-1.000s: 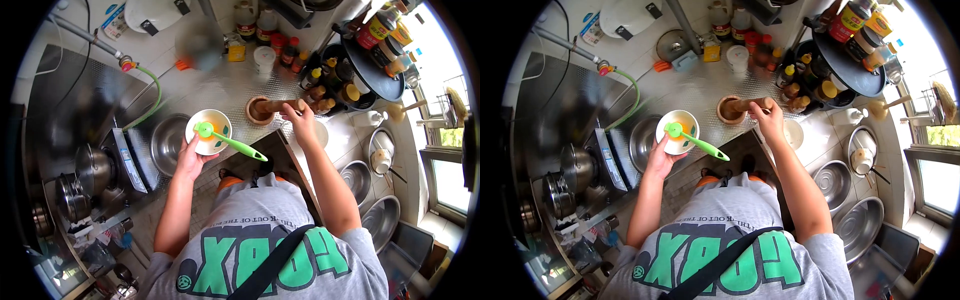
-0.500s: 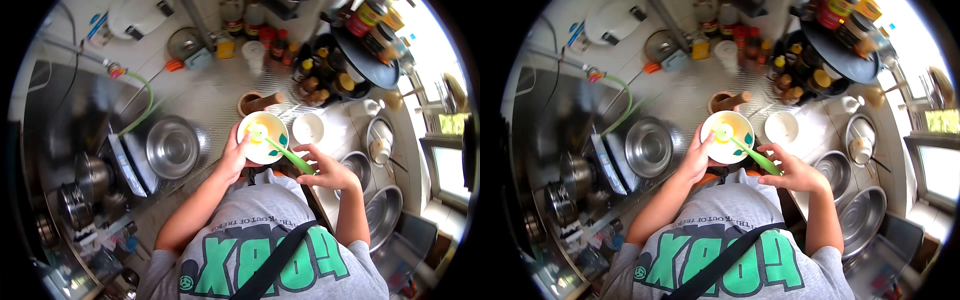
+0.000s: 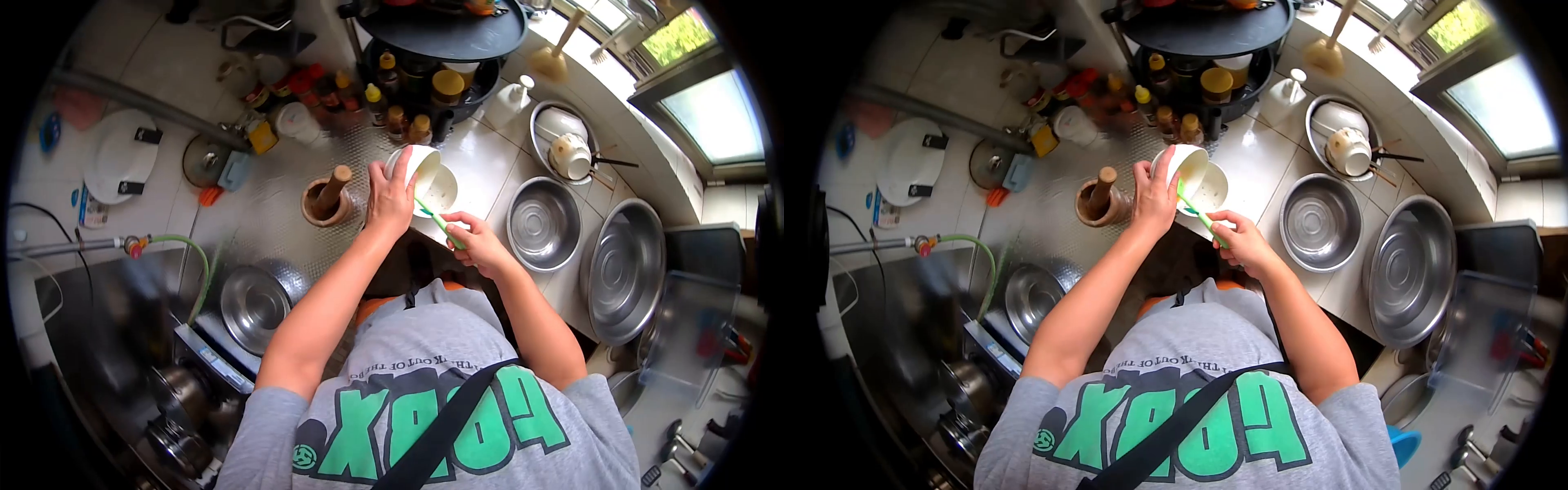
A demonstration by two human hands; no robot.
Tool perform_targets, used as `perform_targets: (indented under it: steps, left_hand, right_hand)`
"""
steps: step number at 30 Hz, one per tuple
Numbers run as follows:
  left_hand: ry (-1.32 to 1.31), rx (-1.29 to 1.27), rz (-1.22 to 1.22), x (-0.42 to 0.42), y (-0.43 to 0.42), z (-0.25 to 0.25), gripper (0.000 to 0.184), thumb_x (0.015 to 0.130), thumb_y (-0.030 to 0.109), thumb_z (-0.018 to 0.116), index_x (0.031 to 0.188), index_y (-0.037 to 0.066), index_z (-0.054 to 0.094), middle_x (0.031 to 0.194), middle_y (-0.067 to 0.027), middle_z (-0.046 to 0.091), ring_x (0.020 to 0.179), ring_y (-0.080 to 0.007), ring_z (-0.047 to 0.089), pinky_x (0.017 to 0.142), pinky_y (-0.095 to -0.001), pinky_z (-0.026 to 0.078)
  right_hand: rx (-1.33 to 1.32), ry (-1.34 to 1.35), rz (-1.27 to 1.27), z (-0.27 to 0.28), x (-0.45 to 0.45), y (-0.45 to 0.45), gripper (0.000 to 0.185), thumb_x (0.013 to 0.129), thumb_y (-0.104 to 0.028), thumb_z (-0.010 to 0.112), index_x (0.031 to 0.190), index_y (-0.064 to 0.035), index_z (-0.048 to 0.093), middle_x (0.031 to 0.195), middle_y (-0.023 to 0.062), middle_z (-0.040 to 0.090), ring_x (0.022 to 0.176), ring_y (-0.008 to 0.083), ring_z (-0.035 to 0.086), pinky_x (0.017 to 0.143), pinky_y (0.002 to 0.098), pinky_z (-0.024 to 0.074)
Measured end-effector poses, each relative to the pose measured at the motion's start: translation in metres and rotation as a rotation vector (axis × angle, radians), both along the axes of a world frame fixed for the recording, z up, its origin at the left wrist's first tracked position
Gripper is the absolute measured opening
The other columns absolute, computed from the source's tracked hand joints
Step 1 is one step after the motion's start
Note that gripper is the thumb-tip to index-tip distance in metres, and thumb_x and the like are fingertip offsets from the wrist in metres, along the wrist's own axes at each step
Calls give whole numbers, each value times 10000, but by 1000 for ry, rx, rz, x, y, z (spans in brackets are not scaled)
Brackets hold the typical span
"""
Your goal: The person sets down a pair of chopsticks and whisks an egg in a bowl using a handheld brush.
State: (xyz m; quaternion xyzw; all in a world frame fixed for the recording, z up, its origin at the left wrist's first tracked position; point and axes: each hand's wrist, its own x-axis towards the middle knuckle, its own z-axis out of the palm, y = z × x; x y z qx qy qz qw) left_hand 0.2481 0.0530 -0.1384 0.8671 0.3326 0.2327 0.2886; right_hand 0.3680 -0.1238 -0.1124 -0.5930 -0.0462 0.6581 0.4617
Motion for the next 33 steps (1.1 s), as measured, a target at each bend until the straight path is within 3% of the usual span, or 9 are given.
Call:
perform_targets:
  steps: [3, 7, 11, 17, 21, 24, 26, 28, 33]
  left_hand:
    - [72, 95, -169, 4, 0, -6, 718, 853, 99, 700, 1487, 280, 415, 1198, -236, 407, 1074, -441, 512, 921, -489, 483]
    - [133, 310, -285, 4, -6, -15, 764, 822, 73, 679, 1482, 352, 415, 1248, -223, 397, 1131, -439, 507, 887, -486, 534]
    - [90, 478, -382, -5, -2, -21, 774, 819, 56, 661, 1472, 388, 412, 1248, -198, 400, 1134, -425, 511, 825, -478, 570]
    - [-30, 96, -148, -4, -10, -20, 685, 881, 66, 628, 1494, 265, 398, 1203, -192, 409, 1116, -413, 517, 922, -451, 517]
    - [-256, -442, 136, -1, -4, -44, 480, 1039, 269, 505, 1482, 118, 398, 1279, -208, 487, 1235, -386, 496, 1025, -415, 436]
    - [-415, -1156, 194, -4, -15, 10, 477, 1069, 365, 441, 1475, 141, 333, 1332, -141, 532, 1124, -277, 628, 772, -415, 627]
    - [-425, -1418, 227, -12, -11, 8, 476, 1065, 327, 457, 1483, 147, 319, 1336, -158, 528, 1203, -301, 597, 827, -448, 622]
    - [-452, -1462, 207, -19, -15, -3, 421, 1062, 349, 460, 1431, 190, 336, 1338, -133, 539, 1103, -299, 659, 724, -475, 644]
    - [-457, -1570, 328, -38, -26, 2, 423, 1053, 312, 485, 1443, 216, 350, 1344, -119, 550, 1118, -305, 653, 729, -471, 645]
  right_hand:
    - [-25, -33, -27, -15, 5, -10, 275, 1008, -216, 584, 1268, -132, 612, 766, 12, 569, 600, 95, 507, 511, 263, 413]
    - [215, -1189, 111, -40, 2, -16, 291, 950, -174, 608, 1241, -176, 620, 822, 130, 604, 659, 337, 626, 579, 448, 494]
    - [115, -1497, 213, -18, -2, -24, 302, 941, -173, 618, 1240, -211, 629, 844, 111, 587, 684, 363, 633, 612, 496, 506]
    - [328, -1414, -13, -41, 3, -31, 297, 928, -136, 642, 1222, -174, 641, 897, 122, 648, 653, 335, 639, 605, 428, 524]
    - [100, -706, 85, -14, 12, -23, 307, 946, -122, 624, 1250, -79, 616, 965, 117, 687, 726, 150, 650, 586, 307, 521]
    - [171, -377, 161, 20, 22, -8, 357, 957, -128, 617, 1299, -28, 584, 992, 89, 681, 774, 125, 651, 585, 275, 529]
    - [190, -278, 229, 35, 31, -1, 437, 982, -180, 617, 1374, -9, 528, 1084, 112, 662, 829, 142, 679, 601, 261, 543]
    - [162, -210, 275, 55, 36, 6, 466, 993, -208, 615, 1402, -12, 506, 1129, 133, 650, 860, 155, 692, 618, 271, 552]
    - [175, -57, 187, 66, 51, 5, 527, 1070, -411, 403, 1488, -89, 398, 1278, 177, 610, 1001, 273, 694, 798, 400, 593]
